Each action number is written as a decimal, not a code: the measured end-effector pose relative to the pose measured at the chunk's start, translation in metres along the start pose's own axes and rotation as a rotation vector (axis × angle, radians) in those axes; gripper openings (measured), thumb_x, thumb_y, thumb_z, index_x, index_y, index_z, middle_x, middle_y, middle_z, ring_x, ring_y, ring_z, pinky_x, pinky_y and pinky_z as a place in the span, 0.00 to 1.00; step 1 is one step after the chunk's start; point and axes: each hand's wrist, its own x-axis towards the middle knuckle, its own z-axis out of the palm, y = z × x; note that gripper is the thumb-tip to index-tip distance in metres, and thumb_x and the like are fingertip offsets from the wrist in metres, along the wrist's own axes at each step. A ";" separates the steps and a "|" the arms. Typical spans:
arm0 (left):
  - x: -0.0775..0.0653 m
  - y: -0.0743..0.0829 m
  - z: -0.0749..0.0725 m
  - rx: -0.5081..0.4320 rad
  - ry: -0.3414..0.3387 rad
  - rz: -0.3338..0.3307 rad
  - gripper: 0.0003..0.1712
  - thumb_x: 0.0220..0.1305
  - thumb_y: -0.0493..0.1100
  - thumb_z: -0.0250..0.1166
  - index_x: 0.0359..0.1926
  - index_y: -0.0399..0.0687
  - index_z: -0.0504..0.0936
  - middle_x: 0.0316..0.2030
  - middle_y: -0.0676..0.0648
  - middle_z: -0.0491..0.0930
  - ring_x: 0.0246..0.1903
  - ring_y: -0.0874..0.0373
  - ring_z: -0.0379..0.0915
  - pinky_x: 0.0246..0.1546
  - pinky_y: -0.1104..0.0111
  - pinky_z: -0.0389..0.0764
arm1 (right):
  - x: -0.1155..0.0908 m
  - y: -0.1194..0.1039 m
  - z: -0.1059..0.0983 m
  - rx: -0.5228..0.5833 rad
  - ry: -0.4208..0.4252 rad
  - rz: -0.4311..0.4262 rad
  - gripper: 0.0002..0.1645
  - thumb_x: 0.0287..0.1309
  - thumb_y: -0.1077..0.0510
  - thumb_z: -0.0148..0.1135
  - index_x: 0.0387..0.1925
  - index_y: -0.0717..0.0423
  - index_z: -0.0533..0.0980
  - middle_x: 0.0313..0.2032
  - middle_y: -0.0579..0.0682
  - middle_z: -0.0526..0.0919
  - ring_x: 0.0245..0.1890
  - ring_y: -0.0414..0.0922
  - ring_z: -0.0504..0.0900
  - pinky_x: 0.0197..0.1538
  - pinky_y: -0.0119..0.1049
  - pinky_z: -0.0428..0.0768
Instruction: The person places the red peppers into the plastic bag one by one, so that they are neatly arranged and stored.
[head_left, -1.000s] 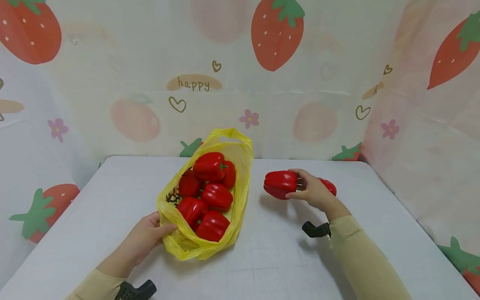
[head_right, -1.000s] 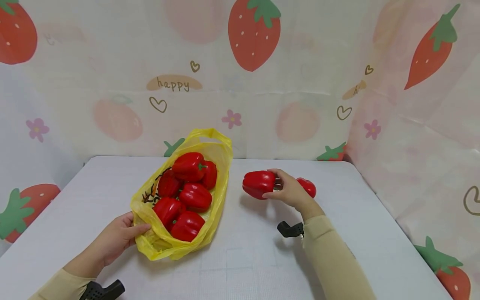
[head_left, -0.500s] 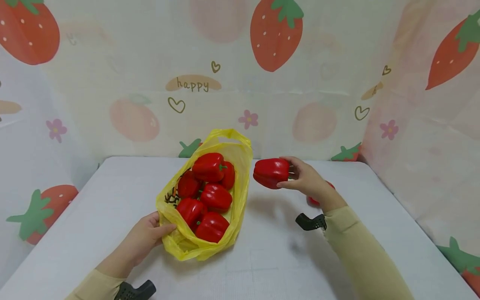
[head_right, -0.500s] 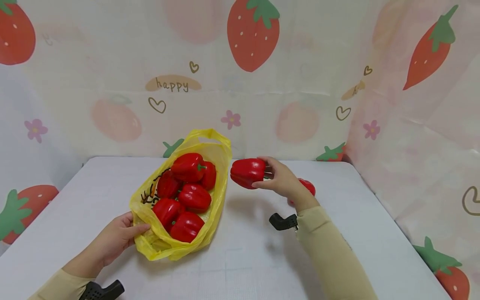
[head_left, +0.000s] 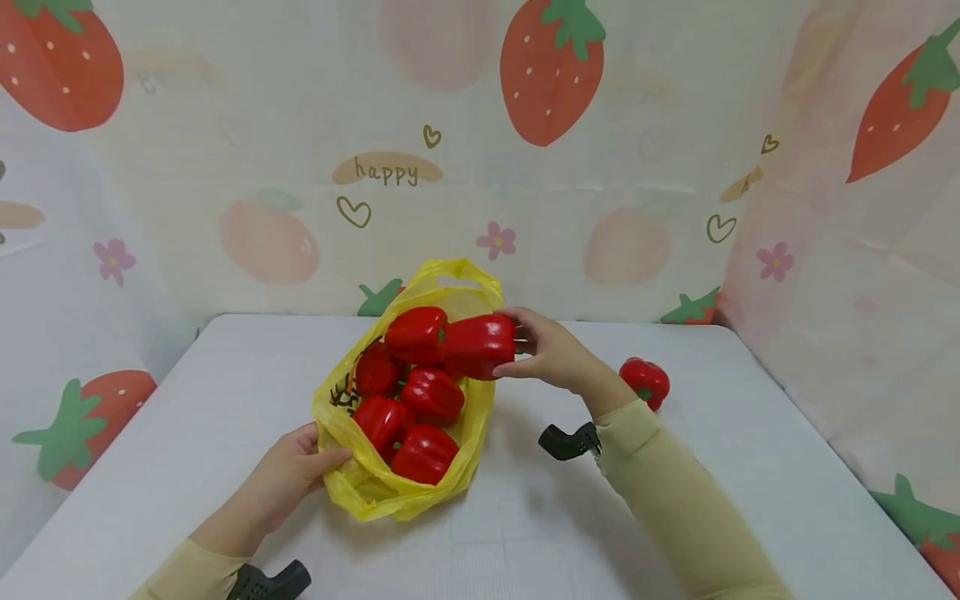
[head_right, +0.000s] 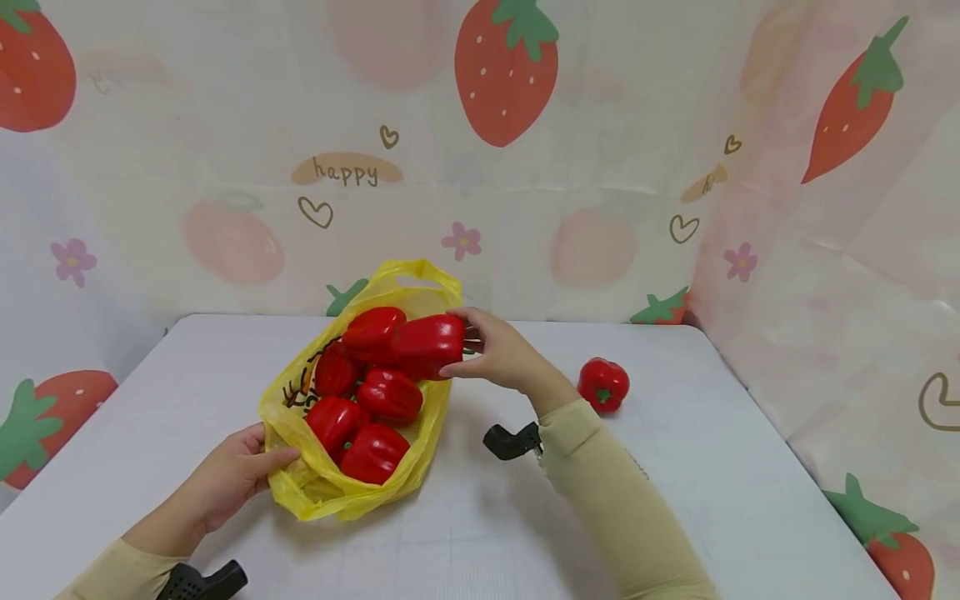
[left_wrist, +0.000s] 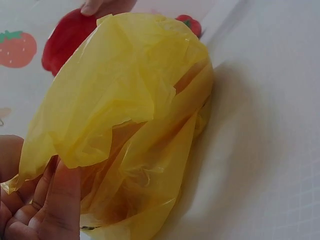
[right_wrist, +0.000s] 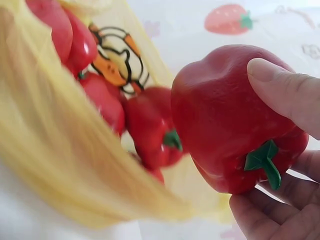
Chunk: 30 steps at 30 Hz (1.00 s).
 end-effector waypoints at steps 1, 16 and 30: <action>0.000 0.000 0.000 0.002 0.003 -0.001 0.31 0.62 0.42 0.60 0.61 0.31 0.61 0.50 0.41 0.76 0.41 0.59 0.77 0.44 0.67 0.78 | 0.000 -0.006 0.003 -0.001 -0.011 -0.010 0.45 0.44 0.60 0.71 0.63 0.52 0.59 0.57 0.52 0.69 0.55 0.51 0.70 0.46 0.42 0.79; -0.004 0.001 -0.005 0.012 0.029 -0.035 0.32 0.61 0.45 0.60 0.63 0.35 0.61 0.51 0.41 0.76 0.42 0.57 0.77 0.44 0.65 0.79 | 0.039 -0.001 0.048 0.011 -0.067 -0.085 0.42 0.42 0.55 0.73 0.60 0.47 0.63 0.53 0.46 0.73 0.52 0.45 0.73 0.48 0.37 0.78; -0.012 0.005 -0.016 0.017 0.055 0.012 0.25 0.62 0.45 0.59 0.55 0.33 0.67 0.43 0.44 0.79 0.38 0.59 0.77 0.42 0.66 0.80 | 0.051 -0.005 0.072 -0.078 -0.036 -0.054 0.41 0.42 0.49 0.73 0.58 0.45 0.64 0.50 0.43 0.74 0.50 0.42 0.74 0.47 0.35 0.78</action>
